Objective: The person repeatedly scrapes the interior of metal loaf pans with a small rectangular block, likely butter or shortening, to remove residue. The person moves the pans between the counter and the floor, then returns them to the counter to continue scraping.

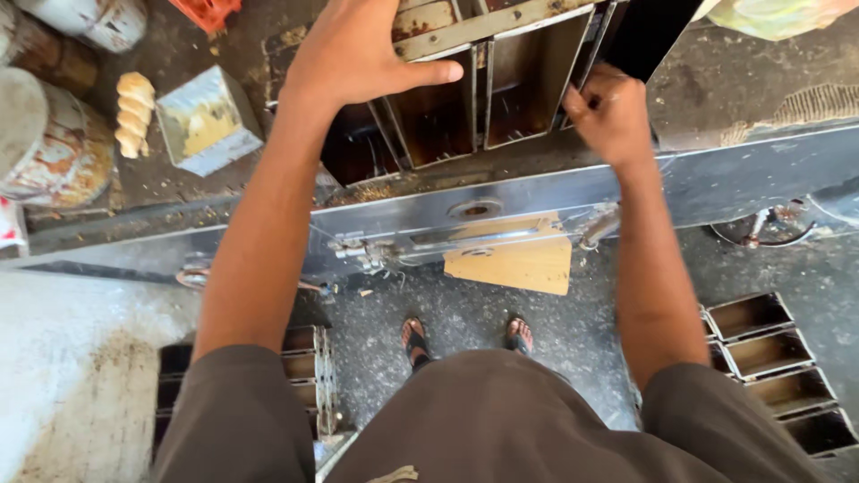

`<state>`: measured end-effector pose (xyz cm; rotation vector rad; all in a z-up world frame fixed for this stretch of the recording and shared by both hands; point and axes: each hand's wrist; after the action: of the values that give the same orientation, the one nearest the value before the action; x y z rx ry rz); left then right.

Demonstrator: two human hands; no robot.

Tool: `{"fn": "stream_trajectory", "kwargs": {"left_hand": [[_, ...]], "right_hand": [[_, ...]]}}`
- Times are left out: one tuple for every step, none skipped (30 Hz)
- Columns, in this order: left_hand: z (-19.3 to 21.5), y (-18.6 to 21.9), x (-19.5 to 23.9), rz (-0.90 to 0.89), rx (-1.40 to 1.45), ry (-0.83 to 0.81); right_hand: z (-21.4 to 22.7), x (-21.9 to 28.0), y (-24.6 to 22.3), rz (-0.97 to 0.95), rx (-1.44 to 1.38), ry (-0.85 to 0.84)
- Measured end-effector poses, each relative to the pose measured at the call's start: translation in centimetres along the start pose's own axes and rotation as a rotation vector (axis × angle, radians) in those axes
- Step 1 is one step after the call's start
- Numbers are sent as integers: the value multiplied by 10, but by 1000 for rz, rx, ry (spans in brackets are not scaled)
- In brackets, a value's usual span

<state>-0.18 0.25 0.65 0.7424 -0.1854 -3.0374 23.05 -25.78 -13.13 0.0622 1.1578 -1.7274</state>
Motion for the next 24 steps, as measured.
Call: {"fn": "stream_trajectory", "kwargs": {"left_hand": [[3,0,-4,3,11,0],[5,0,-7,6,22,0],[6,1,-10,-12,13,33],[7,1,-12,-29,4,66],[5,3,-12,-38,3,95],[5,1,-14,-15,47,59],[5,0,-11,16,92,18],[4,-1,-8,48,136,-24],[5,-3,-8,58,134,-33],[5,-4,-8,68,132,-42],[5,-5,-9,80,130,-54],[5,-6,-10,72,117,-50],[5,-6,-10,64,105,-49],[5,-5,-8,55,93,-49],[5,-3,-8,34,78,-37],[5,0,-6,14,63,-25],[6,3,-5,-6,47,-12],[7,7,-4,26,53,-30],[9,8,-5,54,55,-44],[10,10,-6,83,56,-57],[9,12,-8,63,36,-47],[7,13,-9,42,15,-36],[7,16,-2,29,-8,-30],[5,20,5,38,-12,-50]], "right_hand": [[3,-6,-2,-23,-1,-33],[6,-10,-4,-45,-2,-67],[13,-8,-5,-69,3,-99],[18,-5,-7,-47,-6,-74],[22,3,-8,-29,-14,-59],[26,10,-9,-12,-22,-45],[27,19,-8,-11,-12,-22],[27,26,-6,-10,-2,1],[26,24,-2,-2,7,28],[23,19,5,38,30,47],[19,12,13,76,51,65],[14,5,24,114,73,83],[8,-3,35,106,87,65],[0,-14,48,98,102,47],[-8,-22,59,90,118,32],[-19,-25,67,99,224,7],[-29,-24,72,109,328,-18],[-34,-19,75,120,433,-44],[-36,-17,77,144,380,-35],[-36,-9,76,169,327,-27],[-30,-4,76,206,276,-29],[-21,6,74,200,323,-77],[-14,21,70,194,363,-129],[-10,39,64,189,404,-181]]}}
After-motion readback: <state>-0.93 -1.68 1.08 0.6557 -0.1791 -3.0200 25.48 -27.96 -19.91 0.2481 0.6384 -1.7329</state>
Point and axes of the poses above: each hand's wrist, its own x-axis away from the middle knuckle, its own z-axis out of the back of the hand, y = z × x, and after that the axes turned 10 degrees about -x, right-handed
